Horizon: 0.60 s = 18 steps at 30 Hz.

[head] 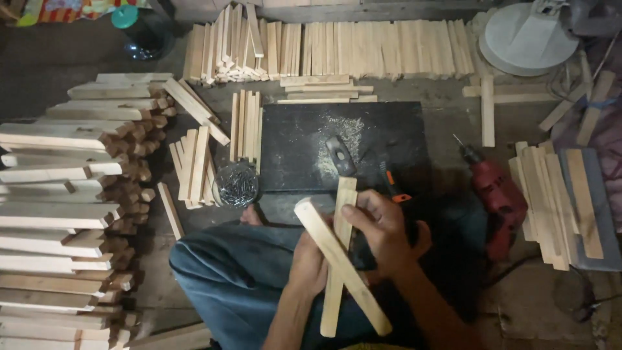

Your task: Assembling wooden slats into a larger structure using a power drill and screws while sitting on the floor.

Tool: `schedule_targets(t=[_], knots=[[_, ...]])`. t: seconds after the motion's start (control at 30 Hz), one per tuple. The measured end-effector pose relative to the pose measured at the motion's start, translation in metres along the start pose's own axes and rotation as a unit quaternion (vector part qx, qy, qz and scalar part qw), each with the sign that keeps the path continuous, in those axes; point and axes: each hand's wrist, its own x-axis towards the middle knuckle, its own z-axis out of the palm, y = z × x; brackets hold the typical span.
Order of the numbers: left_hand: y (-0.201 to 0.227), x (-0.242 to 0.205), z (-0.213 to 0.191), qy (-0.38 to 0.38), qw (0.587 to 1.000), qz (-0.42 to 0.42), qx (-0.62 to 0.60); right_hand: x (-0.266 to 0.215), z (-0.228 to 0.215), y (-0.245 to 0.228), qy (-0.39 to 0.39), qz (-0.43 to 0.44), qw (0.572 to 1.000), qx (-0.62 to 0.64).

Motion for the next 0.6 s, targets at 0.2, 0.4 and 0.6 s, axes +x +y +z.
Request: schedule_targets(t=[0.2, 0.4, 0.6], knots=[[-0.013, -0.016, -0.016, 0.053, 0.995, 0.079, 0.021, -0.012, 0.015, -0.021, 0.143, 0.048, 0.912, -0.381], [0.014, -0.016, 0.002, 0.008, 1.000, 0.022, 0.010, 0.001, 0.010, -0.001, -0.007, -0.080, 0.989, -0.122], [0.009, -0.012, -0.008, 0.034, 0.991, -0.078, -0.100, 0.009, 0.003, 0.008, -0.128, 0.029, 0.991, 0.010]])
